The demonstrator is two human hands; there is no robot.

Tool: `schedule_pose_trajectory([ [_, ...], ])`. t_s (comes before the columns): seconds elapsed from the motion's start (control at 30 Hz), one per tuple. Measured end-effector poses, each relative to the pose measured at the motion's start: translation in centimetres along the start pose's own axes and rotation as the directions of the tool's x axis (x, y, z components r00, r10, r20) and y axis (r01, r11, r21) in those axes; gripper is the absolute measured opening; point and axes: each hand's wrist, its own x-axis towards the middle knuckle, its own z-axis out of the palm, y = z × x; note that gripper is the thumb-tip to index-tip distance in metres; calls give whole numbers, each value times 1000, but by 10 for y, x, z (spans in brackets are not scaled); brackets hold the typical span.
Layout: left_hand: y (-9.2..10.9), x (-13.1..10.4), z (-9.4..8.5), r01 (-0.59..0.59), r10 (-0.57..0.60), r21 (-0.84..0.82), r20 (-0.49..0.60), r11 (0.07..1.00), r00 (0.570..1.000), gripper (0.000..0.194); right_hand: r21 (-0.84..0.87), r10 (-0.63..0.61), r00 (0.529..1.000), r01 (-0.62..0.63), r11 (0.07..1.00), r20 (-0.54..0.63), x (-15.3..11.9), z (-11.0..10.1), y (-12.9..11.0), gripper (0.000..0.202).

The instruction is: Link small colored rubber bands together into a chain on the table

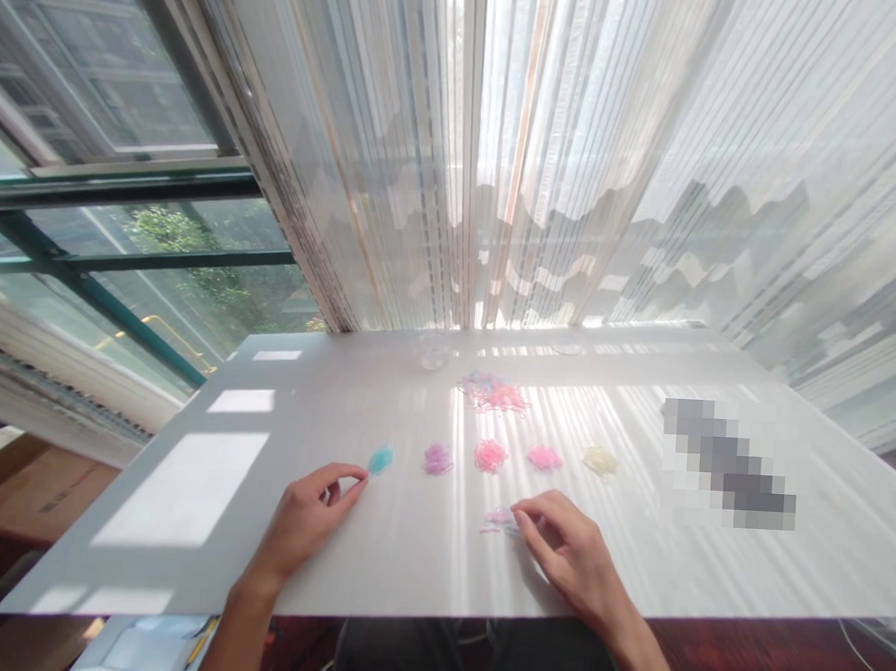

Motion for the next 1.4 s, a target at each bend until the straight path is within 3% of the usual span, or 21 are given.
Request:
schedule_pose_trajectory([
  [0.33,-15,6,-1,16,-17,43,16,999,1000,29,-14,9,1000,-9,1000,16,-1,1,2,25],
  [0.63,-16,12,-3,-148,136,117,107,982,985,23,-21,10,1000,-9,1000,25,-1,1,1,25],
  [0.9,-12,13,-4,-219,195,212,132,952,972,26,-19,30,999,-29,999,40,-2,1,2,21],
  [1.4,-10,11,-2,-190,189,340,36,921,981,30,-13,30,999,-30,999,29,-4,1,3,19],
])
